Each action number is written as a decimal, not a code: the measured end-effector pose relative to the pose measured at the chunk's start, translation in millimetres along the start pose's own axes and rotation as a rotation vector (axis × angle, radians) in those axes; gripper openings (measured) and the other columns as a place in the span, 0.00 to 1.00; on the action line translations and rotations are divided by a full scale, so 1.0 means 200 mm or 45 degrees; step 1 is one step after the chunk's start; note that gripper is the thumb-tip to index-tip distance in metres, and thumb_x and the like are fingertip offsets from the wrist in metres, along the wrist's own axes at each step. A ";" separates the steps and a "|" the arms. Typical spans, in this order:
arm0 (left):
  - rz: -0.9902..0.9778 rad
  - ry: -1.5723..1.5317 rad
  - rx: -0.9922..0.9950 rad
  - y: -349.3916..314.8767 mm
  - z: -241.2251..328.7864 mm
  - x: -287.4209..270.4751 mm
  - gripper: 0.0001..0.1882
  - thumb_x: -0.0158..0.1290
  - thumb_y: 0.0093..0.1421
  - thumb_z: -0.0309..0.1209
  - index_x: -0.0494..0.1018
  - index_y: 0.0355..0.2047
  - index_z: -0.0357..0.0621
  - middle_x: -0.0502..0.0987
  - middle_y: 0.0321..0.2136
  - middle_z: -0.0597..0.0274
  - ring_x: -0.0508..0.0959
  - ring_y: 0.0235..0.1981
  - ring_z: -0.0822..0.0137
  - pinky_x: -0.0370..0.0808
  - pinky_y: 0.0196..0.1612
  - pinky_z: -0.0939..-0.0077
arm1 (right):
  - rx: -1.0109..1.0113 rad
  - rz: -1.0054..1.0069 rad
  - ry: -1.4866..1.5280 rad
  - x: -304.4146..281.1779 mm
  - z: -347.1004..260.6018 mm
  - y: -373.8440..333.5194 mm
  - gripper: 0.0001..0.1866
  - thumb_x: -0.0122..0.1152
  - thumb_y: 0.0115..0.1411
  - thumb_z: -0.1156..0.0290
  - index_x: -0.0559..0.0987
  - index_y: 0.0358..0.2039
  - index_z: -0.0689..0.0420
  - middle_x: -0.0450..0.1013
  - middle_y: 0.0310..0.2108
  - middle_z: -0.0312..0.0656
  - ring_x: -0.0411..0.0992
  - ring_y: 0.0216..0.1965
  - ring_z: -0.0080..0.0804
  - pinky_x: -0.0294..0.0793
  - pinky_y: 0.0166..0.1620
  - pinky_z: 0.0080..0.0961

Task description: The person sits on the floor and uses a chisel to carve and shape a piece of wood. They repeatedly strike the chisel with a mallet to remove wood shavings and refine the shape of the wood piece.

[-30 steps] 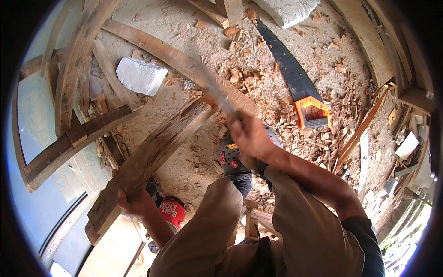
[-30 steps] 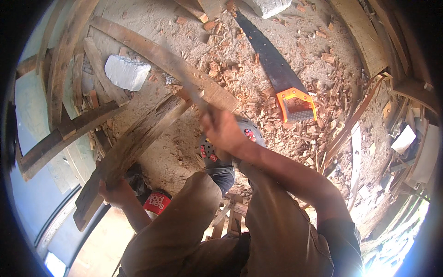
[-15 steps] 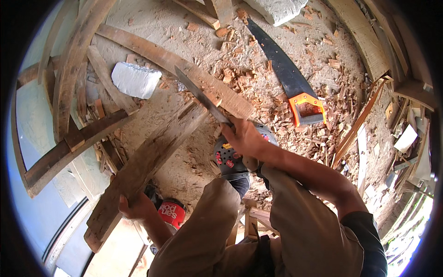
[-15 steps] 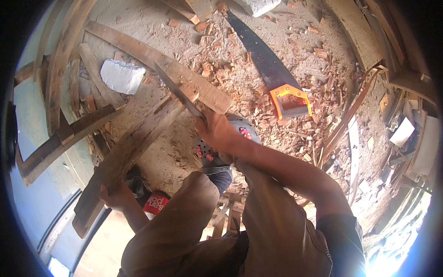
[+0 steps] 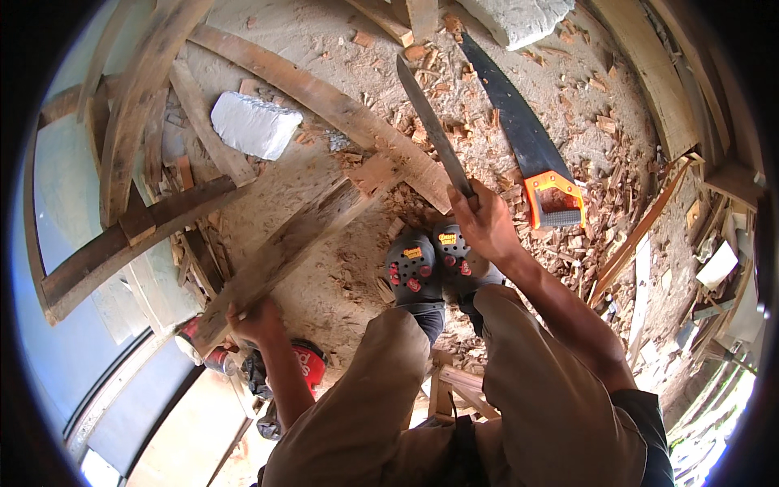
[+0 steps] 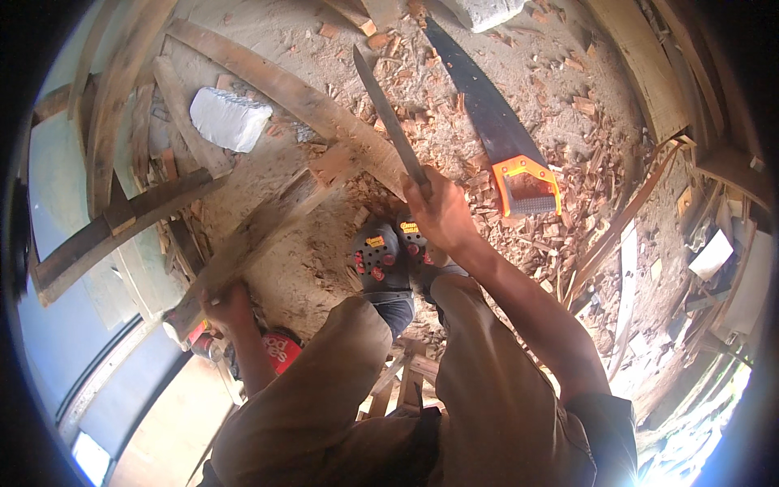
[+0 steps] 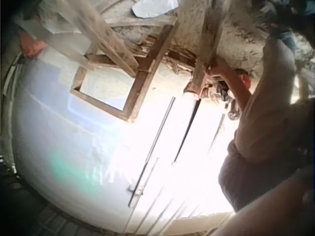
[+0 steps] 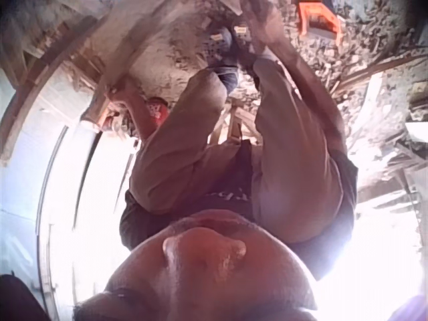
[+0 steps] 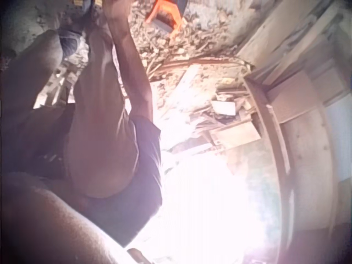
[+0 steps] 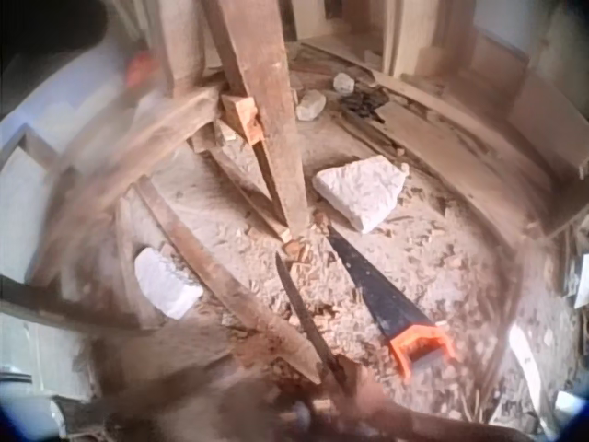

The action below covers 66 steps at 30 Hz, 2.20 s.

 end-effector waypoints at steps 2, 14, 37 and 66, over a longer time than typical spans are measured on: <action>0.024 -0.042 -0.017 0.02 -0.09 -0.07 0.32 0.53 0.47 0.29 0.67 0.56 0.35 0.71 0.56 0.45 0.68 0.60 0.47 0.59 0.68 0.48 | -0.054 0.015 -0.119 -0.02 0.02 -0.02 0.19 0.55 0.67 0.57 0.74 0.37 0.64 0.74 0.20 0.53 0.76 0.23 0.51 0.72 0.29 0.42; -0.029 -0.193 -0.796 -0.27 -0.70 -0.25 0.28 0.51 0.62 0.36 0.66 0.59 0.34 0.68 0.62 0.49 0.68 0.63 0.53 0.65 0.67 0.55 | -0.573 0.162 -0.456 -0.02 0.12 0.00 0.12 0.61 0.62 0.68 0.75 0.42 0.63 0.76 0.21 0.55 0.77 0.23 0.54 0.75 0.26 0.47; -1.170 2.690 0.769 -0.22 -1.13 0.37 0.35 0.66 0.46 0.46 0.67 0.48 0.39 0.77 0.38 0.41 0.80 0.38 0.42 0.78 0.40 0.50 | -0.484 0.000 -0.763 0.01 0.15 0.19 0.18 0.65 0.57 0.58 0.75 0.42 0.56 0.79 0.26 0.49 0.79 0.29 0.50 0.78 0.36 0.45; -1.138 2.842 0.831 -0.23 -1.15 0.36 0.35 0.65 0.47 0.50 0.66 0.46 0.40 0.78 0.36 0.42 0.81 0.36 0.42 0.79 0.39 0.49 | -0.529 -0.082 -0.561 -0.10 0.22 0.11 0.16 0.62 0.58 0.60 0.75 0.33 0.63 0.76 0.20 0.54 0.77 0.23 0.57 0.78 0.29 0.46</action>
Point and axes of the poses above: each hand's wrist, its own y-axis towards the middle knuckle, its own x-axis out of the palm, z = x × y, the point moved 2 cm from there along y, towards the middle knuckle
